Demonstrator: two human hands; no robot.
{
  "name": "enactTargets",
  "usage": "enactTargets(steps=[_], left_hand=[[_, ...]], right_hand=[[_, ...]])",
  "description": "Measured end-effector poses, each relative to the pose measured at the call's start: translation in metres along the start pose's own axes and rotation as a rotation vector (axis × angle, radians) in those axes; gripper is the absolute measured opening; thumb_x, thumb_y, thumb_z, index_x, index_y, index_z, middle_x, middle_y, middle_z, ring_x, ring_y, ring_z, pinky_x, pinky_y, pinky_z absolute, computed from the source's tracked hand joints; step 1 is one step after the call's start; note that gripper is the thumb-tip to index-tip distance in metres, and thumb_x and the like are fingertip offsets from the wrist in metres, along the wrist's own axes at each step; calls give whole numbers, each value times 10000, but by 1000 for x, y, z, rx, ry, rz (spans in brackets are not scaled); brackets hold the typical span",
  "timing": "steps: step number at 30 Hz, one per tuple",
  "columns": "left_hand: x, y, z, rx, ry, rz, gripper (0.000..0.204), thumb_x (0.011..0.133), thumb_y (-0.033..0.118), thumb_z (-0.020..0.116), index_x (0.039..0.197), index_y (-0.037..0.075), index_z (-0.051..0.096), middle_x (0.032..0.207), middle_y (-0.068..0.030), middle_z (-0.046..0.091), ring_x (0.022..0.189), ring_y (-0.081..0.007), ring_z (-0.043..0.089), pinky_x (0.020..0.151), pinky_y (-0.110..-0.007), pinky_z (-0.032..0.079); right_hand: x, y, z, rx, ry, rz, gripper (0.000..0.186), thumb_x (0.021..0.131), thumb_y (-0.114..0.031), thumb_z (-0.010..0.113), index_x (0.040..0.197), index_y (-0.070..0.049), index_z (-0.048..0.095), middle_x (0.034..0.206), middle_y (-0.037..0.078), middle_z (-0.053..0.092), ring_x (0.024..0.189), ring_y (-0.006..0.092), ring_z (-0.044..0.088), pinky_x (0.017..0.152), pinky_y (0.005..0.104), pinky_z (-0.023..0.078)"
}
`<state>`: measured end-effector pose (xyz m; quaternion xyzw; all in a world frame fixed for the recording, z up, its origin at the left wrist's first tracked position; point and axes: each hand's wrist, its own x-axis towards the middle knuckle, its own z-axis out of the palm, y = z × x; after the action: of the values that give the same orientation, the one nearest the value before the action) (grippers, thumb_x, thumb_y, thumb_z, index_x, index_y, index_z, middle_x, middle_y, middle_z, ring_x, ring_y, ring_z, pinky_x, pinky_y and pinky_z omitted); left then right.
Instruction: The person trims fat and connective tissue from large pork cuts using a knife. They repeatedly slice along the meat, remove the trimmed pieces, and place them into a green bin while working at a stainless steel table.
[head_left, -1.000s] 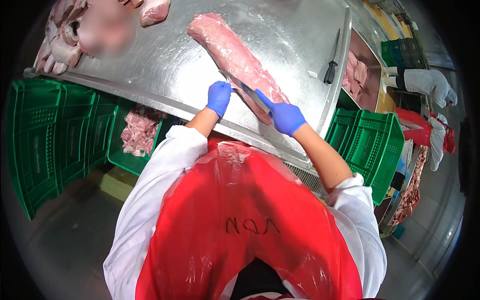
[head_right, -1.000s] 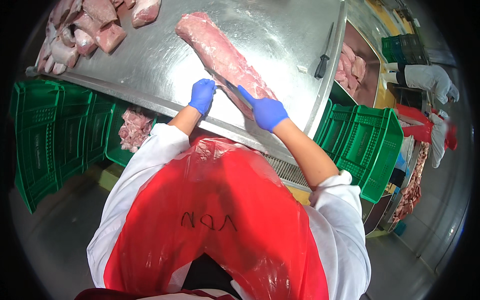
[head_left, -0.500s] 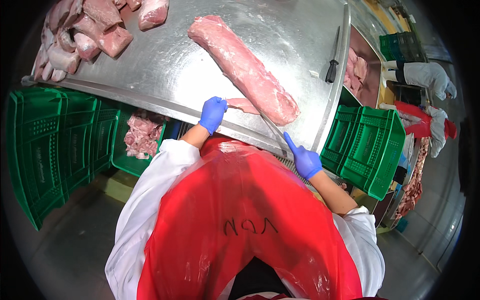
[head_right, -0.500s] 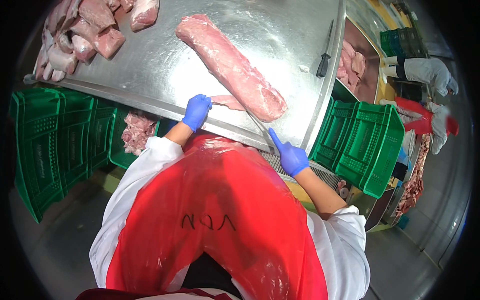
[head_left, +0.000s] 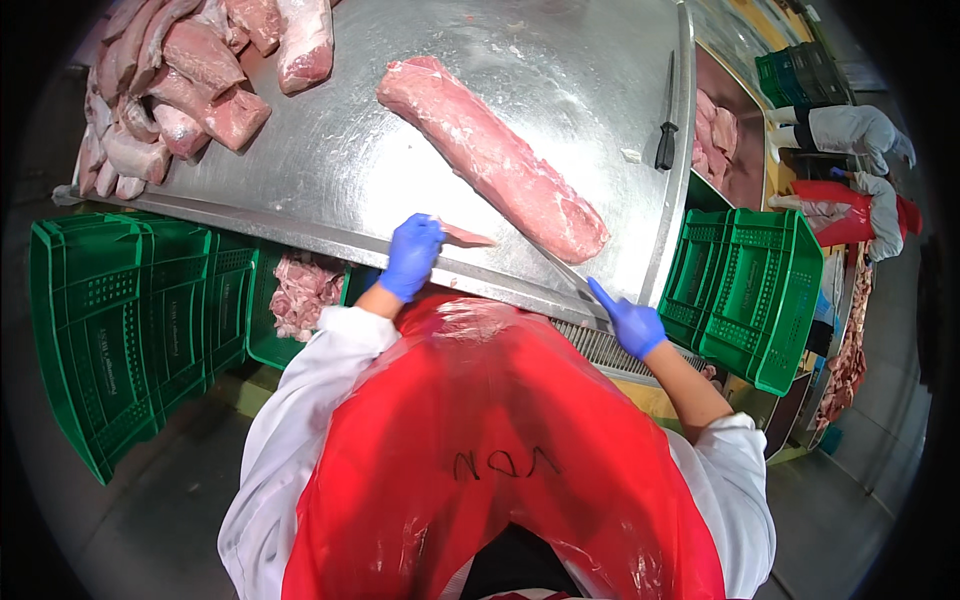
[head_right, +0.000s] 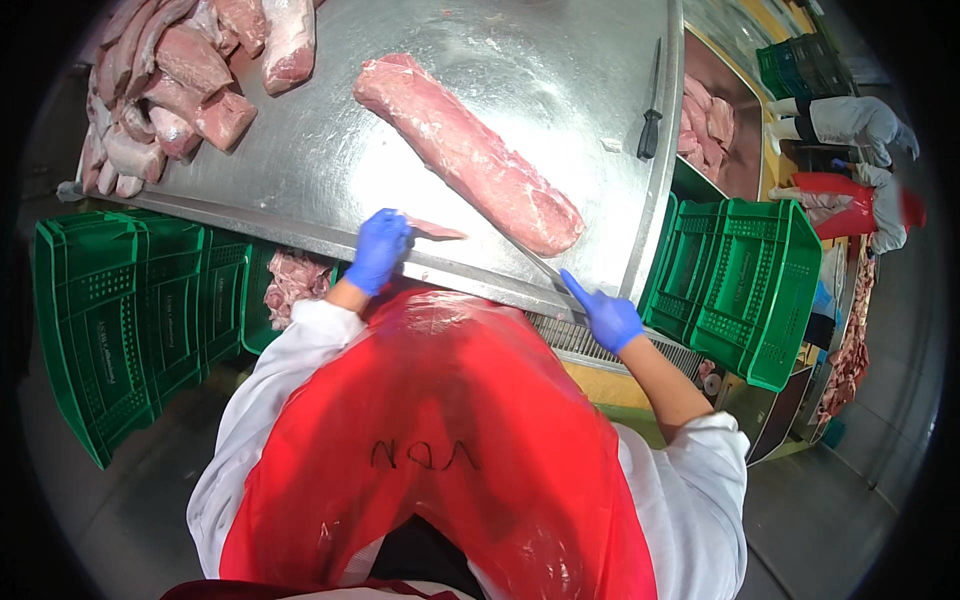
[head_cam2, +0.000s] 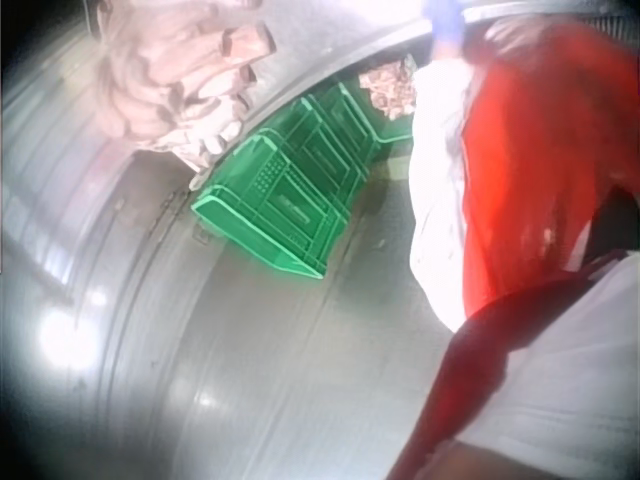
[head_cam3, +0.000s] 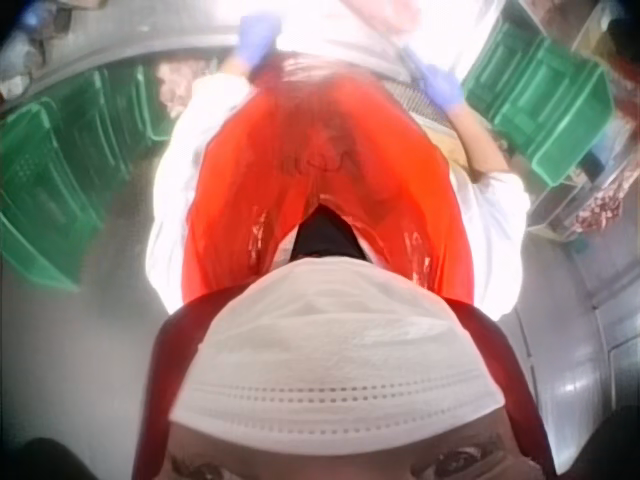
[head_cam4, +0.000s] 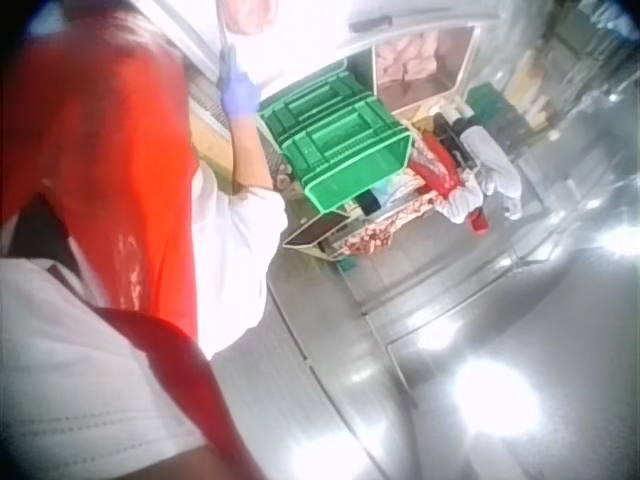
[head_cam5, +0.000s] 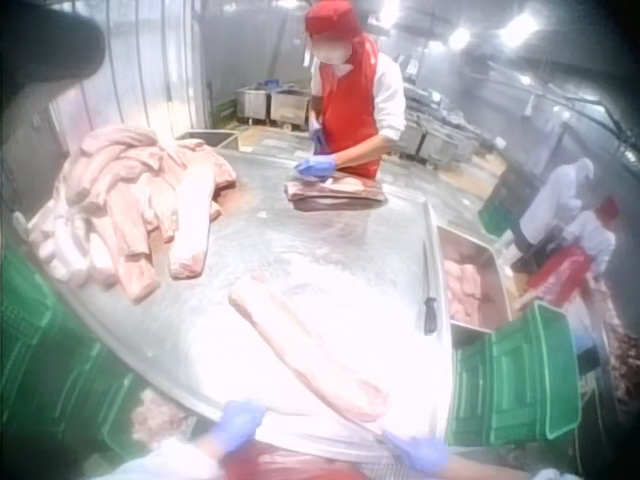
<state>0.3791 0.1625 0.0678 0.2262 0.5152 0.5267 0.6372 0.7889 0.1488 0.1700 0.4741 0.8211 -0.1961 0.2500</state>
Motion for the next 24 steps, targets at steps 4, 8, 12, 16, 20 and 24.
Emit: enactTargets(steps=[4,8,12,16,20,24], left_hand=[[-65,104,-47,283,184,-95,107,977,151,628,950,54,663,779,57,553,662,-37,474,583,-213,378],[-116,106,-204,532,408,-48,252,988,140,612,750,103,537,650,72,468,563,-24,393,470,-220,267],[-131,70,-356,1776,390,-278,337,909,283,695,1051,-18,643,940,-189,715,861,-364,692,776,-436,538],[-3,123,-241,1558,157,306,456,901,252,687,1237,-47,611,1171,-254,657,1057,-391,656,925,-431,517],[172,155,-128,1210,93,748,301,894,206,687,1133,25,660,1006,-173,683,870,-295,675,791,-393,536],[301,179,-50,1394,142,604,371,868,311,664,1136,54,676,1088,-198,691,953,-346,679,847,-401,536]], right_hand=[[-41,45,35,52,162,-131,832,870,-104,608,1580,-324,233,799,131,665,622,328,659,533,462,520],[-34,37,25,346,400,-9,756,896,-102,633,1561,-259,309,894,158,706,696,363,677,602,453,552],[-6,19,40,797,520,262,765,936,-99,614,1586,-255,243,832,179,712,666,318,699,639,388,569],[20,-14,46,1212,637,290,796,950,-34,567,1603,-271,179,692,49,648,570,98,608,491,281,506],[37,-46,23,1323,519,283,823,941,-5,570,1607,-268,165,689,29,621,541,77,562,480,256,490],[38,-67,4,1189,503,246,786,965,-64,585,1599,-297,182,730,63,664,548,125,602,506,290,520]])
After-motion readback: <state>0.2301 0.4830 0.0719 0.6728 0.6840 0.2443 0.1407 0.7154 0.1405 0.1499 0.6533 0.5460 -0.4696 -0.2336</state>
